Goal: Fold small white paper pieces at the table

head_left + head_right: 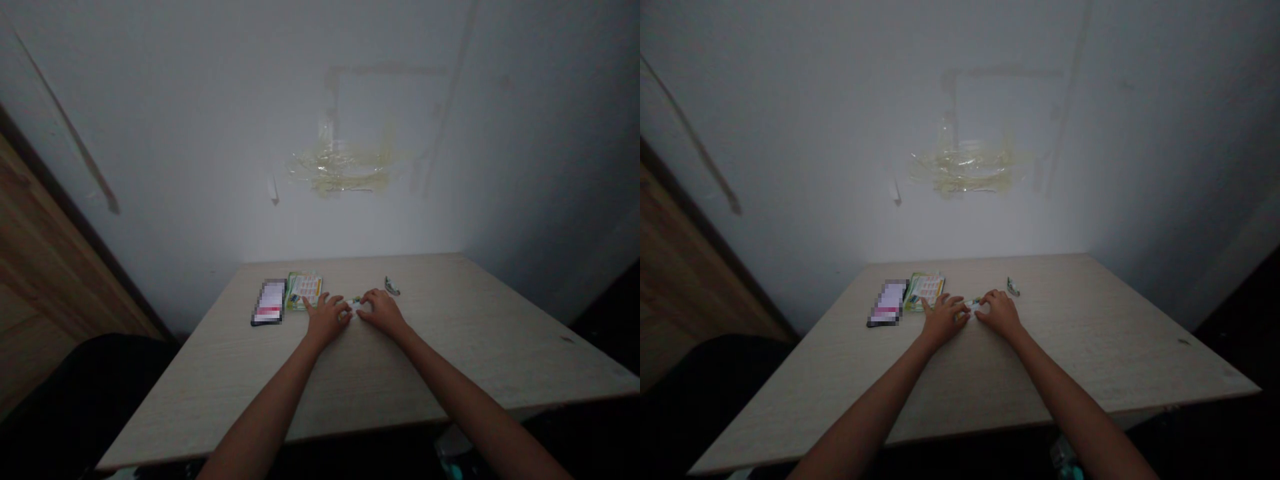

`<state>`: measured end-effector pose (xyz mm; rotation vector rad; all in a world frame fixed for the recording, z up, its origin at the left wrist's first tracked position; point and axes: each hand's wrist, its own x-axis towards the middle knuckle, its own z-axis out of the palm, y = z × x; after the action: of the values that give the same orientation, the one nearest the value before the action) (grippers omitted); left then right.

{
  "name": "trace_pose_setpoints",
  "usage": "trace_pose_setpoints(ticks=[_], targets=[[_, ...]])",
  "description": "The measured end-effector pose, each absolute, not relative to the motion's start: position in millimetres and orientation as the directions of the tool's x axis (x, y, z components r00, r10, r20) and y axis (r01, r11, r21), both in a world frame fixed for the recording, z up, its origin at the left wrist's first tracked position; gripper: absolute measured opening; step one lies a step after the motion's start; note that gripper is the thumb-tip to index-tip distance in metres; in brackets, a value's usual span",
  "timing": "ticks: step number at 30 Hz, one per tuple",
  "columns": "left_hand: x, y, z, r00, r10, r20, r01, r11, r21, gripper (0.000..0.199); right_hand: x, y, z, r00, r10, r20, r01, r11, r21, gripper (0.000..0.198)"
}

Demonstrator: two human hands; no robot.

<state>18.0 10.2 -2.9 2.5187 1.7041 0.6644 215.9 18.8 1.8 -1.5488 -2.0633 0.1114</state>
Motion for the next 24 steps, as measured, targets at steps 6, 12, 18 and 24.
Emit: trace_pose_setpoints(ticks=[6, 12, 18, 24], targets=[[17.1, 11.5, -5.6, 0.307, 0.886, 0.347, 0.875, -0.406, 0.263, 0.020, 216.8, 17.2, -1.0, -0.214, 0.901, 0.379, 0.863, 0.356, -0.359, 0.033], [17.5, 10.4, -3.7, 0.302, 0.893, 0.334, 0.881, -0.395, 0.261, 0.020, 217.7, 16.9, -3.6, -0.227, 0.893, 0.388, 0.860, 0.371, -0.351, 0.036], [16.2, 8.5, -0.6, 0.322, 0.885, 0.337, 0.866, -0.419, 0.272, 0.021, 219.9, 18.1, -7.5, -0.221, 0.888, 0.403, 0.830, 0.388, -0.400, 0.037], [16.2, 7.7, -0.6, 0.320, 0.880, 0.351, 0.871, -0.419, 0.257, 0.021, 227.0, 27.0, -17.8, -0.220, 0.874, 0.433, 0.740, 0.439, -0.510, 0.013]])
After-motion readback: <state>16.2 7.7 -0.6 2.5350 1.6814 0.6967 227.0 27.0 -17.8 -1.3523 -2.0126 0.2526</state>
